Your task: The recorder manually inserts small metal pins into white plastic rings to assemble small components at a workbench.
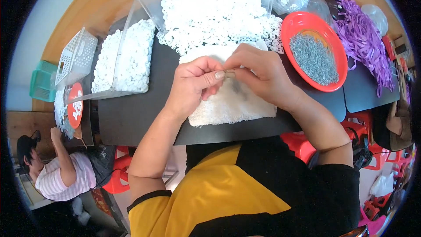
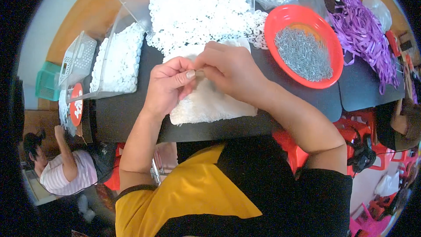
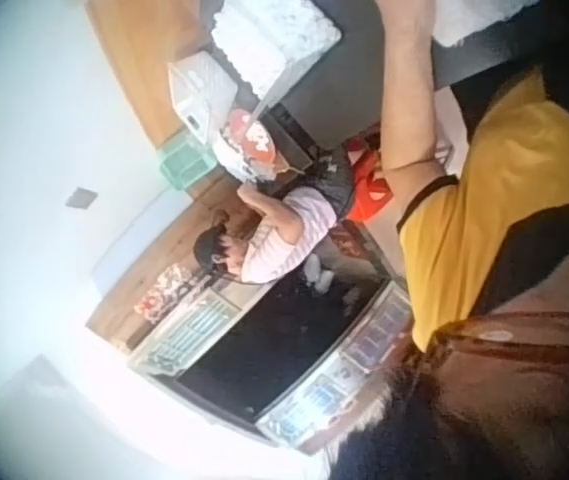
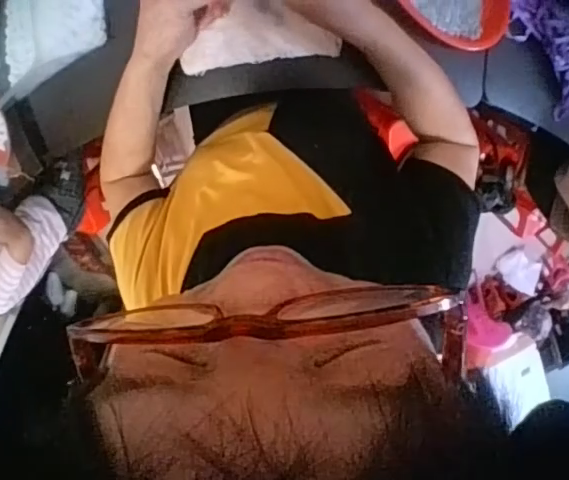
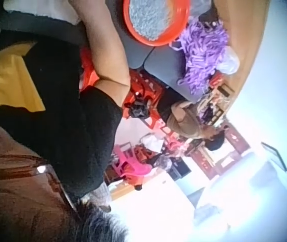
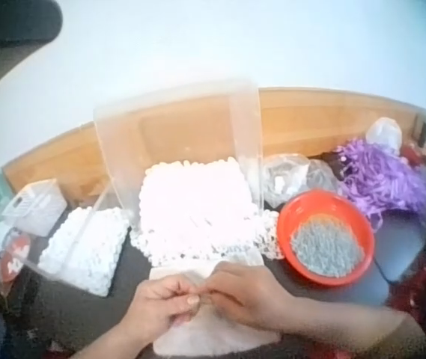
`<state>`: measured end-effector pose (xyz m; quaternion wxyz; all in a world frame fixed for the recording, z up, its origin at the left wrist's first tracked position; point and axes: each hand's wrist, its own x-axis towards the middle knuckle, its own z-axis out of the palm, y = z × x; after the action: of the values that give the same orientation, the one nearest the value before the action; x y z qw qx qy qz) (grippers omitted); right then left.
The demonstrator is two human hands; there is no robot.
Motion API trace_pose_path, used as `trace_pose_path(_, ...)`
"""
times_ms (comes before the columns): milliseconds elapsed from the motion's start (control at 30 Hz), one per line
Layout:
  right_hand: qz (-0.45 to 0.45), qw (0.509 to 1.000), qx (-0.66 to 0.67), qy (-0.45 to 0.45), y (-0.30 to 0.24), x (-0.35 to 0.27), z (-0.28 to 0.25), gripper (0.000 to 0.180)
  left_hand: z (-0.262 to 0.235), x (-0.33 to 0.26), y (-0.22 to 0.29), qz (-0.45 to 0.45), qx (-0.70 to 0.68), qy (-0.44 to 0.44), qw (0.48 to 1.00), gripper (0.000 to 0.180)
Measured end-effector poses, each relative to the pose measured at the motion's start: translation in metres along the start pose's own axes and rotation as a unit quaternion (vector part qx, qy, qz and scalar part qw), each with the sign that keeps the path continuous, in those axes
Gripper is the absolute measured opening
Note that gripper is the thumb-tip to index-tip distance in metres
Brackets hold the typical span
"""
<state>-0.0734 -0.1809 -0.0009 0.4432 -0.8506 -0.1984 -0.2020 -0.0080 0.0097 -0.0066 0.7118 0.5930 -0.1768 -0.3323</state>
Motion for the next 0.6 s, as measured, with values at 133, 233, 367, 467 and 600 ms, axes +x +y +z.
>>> trace_pose_path(133, -0.016, 1.000, 0.024, 0.004, -0.002, 0.001, 0.001, 0.020, -0.004, 0.000, -0.001, -0.023, -0.099, -0.035, 0.994, 0.009)
trace_pose_path(233, -0.026, 0.999, 0.029, -0.003, -0.002, 0.002, 0.002, 0.020, -0.008, 0.001, 0.000, -0.054, -0.136, -0.046, 0.988, 0.010)
trace_pose_path(367, 0.020, 0.999, 0.035, 0.003, 0.002, 0.001, 0.007, 0.016, -0.008, 0.004, -0.004, -0.059, -0.154, -0.046, 0.985, 0.012)
trace_pose_path(467, 0.049, 0.997, 0.052, 0.009, 0.003, 0.002, 0.009, 0.015, -0.006, 0.004, -0.004, -0.058, -0.159, -0.035, 0.985, 0.010)
trace_pose_path(600, 0.037, 0.998, -0.009, 0.042, 0.010, 0.004, 0.010, 0.010, 0.002, 0.000, -0.014, 0.118, 0.080, 0.151, 0.978, 0.002)
